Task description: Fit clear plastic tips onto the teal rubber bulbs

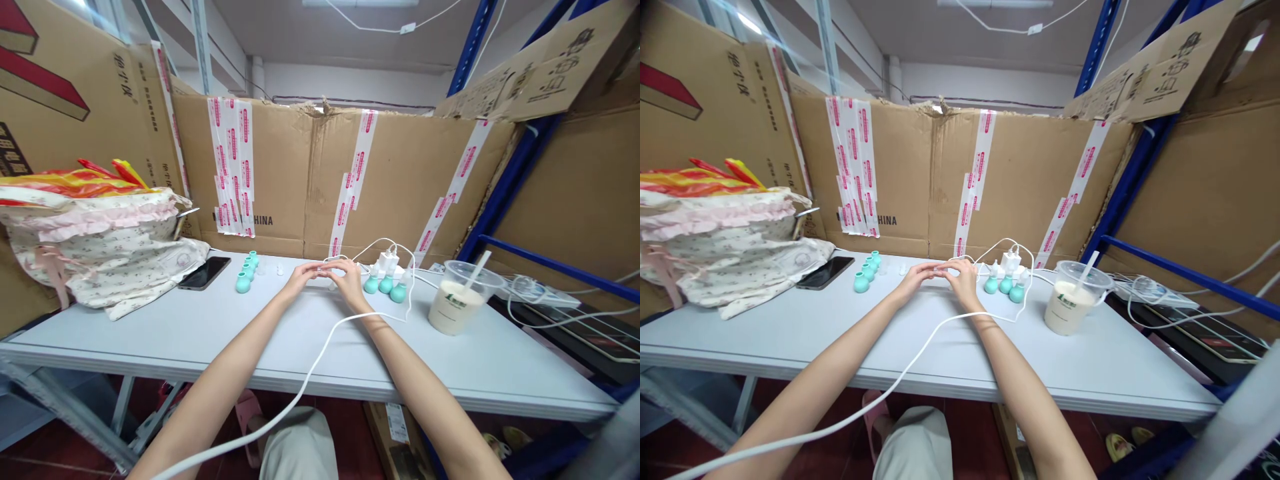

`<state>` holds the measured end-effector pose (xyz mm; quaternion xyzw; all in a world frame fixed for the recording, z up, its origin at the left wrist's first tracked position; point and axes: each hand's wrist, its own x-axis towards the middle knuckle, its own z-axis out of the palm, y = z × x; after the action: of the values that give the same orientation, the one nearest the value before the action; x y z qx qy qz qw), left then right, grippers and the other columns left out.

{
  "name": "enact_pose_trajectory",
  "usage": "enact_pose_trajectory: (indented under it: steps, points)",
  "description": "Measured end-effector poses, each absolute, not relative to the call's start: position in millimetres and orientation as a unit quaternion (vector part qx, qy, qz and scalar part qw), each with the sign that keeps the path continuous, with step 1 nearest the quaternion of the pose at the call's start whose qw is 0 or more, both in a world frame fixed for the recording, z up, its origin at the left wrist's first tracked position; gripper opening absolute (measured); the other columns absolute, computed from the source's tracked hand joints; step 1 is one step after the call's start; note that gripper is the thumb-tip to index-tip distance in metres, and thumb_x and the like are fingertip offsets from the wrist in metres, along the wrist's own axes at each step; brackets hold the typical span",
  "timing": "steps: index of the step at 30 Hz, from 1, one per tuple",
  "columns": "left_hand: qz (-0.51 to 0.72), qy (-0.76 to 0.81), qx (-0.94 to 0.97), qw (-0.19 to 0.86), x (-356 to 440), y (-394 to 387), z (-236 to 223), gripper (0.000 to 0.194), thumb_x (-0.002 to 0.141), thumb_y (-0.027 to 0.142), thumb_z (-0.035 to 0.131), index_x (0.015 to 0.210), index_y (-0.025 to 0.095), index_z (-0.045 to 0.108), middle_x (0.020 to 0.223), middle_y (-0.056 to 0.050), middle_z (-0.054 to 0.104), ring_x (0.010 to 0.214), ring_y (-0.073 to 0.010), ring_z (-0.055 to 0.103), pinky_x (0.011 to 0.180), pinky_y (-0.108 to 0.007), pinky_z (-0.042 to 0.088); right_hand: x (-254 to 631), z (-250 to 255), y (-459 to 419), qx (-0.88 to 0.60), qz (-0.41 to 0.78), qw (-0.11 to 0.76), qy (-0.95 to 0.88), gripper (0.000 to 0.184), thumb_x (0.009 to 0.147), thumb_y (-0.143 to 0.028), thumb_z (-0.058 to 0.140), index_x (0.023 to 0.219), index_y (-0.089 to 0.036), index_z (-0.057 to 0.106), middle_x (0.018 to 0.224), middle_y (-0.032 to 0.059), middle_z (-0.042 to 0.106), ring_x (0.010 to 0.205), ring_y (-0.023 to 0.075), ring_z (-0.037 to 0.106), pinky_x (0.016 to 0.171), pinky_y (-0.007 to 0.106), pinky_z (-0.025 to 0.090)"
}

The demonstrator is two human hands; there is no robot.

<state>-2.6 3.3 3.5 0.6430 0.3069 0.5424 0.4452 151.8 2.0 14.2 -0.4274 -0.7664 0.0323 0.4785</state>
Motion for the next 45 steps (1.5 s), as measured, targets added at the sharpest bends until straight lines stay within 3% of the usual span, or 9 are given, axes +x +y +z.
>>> enact_pose_trajectory:
  steps: [8, 14, 19, 24, 27, 30, 37, 45]
  points:
    - [0.562, 0.302, 0.605, 0.477, -3, 5, -1, 0.037, 0.066, 0.036, 0.067, 0.093, 0.011, 0.064, 0.092, -0.011, 0.068, 0.082, -0.0189, 0.063, 0.084, -0.034, 0.043, 148, 11, 1, -0.417, 0.026, 0.462, -0.782, 0.020, 0.081, -0.038, 0.054, 0.089, -0.026, 0.069, 0.097, 0.0025, 0.065, 0.095, 0.0203, 0.051, 0.085, 0.034, 0.031]
    - [0.575, 0.309, 0.601, 0.461, -10, 11, -1, 0.040, 0.070, 0.037, 0.064, 0.100, 0.012, 0.063, 0.090, -0.010, 0.068, 0.081, -0.0185, 0.064, 0.082, -0.031, 0.040, 159, 19, 3, -0.437, -0.002, 0.471, -0.766, 0.032, 0.078, -0.042, 0.056, 0.105, -0.025, 0.062, 0.102, 0.0039, 0.062, 0.088, 0.0187, 0.052, 0.081, 0.031, 0.035]
    - [0.619, 0.306, 0.569, 0.446, -22, 15, 0, 0.039, 0.068, 0.038, 0.065, 0.099, 0.013, 0.064, 0.089, -0.009, 0.068, 0.078, -0.0161, 0.063, 0.076, -0.027, 0.039, 168, 15, 6, -0.480, -0.053, 0.332, -0.810, 0.033, 0.078, -0.039, 0.058, 0.106, -0.023, 0.062, 0.103, 0.0064, 0.059, 0.096, 0.0205, 0.052, 0.079, 0.029, 0.037]
    - [0.648, 0.307, 0.529, 0.455, -27, 17, 2, 0.038, 0.065, 0.037, 0.068, 0.095, 0.014, 0.066, 0.081, -0.007, 0.068, 0.073, -0.0132, 0.061, 0.071, -0.023, 0.037, 165, -4, 11, -0.503, -0.006, 0.192, -0.843, 0.022, 0.077, -0.028, 0.060, 0.096, -0.020, 0.066, 0.099, 0.0068, 0.061, 0.089, 0.0190, 0.057, 0.075, 0.025, 0.039]
    - [0.659, 0.311, 0.506, 0.461, -24, 17, 3, 0.038, 0.067, 0.041, 0.066, 0.095, 0.015, 0.066, 0.083, -0.007, 0.068, 0.071, -0.0121, 0.060, 0.068, -0.022, 0.036, 165, -12, 15, -0.489, 0.014, 0.197, -0.850, 0.015, 0.078, -0.018, 0.056, 0.087, -0.017, 0.068, 0.092, 0.0066, 0.063, 0.087, 0.0167, 0.058, 0.077, 0.022, 0.038]
    - [0.668, 0.308, 0.492, 0.466, -22, 18, 3, 0.040, 0.067, 0.043, 0.066, 0.095, 0.014, 0.066, 0.086, -0.008, 0.068, 0.070, -0.0122, 0.060, 0.068, -0.022, 0.036, 167, -15, 21, -0.482, 0.029, 0.225, -0.846, 0.021, 0.076, -0.013, 0.057, 0.096, -0.015, 0.065, 0.091, 0.0068, 0.064, 0.085, 0.0153, 0.058, 0.077, 0.021, 0.039]
    - [0.672, 0.280, 0.476, 0.494, -27, 15, 4, 0.036, 0.062, 0.032, 0.072, 0.092, 0.013, 0.067, 0.073, -0.005, 0.066, 0.065, -0.0102, 0.056, 0.068, -0.023, 0.037, 167, -14, 23, -0.492, 0.041, 0.210, -0.844, 0.022, 0.075, -0.015, 0.058, 0.096, -0.015, 0.065, 0.094, 0.0084, 0.064, 0.084, 0.0160, 0.058, 0.076, 0.022, 0.040]
    - [0.700, 0.247, 0.401, 0.537, -32, 12, 10, 0.031, 0.066, 0.025, 0.070, 0.095, 0.014, 0.066, 0.088, -0.006, 0.065, 0.073, -0.0094, 0.057, 0.068, -0.021, 0.038, 167, -12, 17, -0.485, 0.021, 0.207, -0.849, 0.023, 0.077, -0.014, 0.054, 0.097, -0.013, 0.065, 0.095, 0.0100, 0.062, 0.087, 0.0168, 0.057, 0.079, 0.023, 0.039]
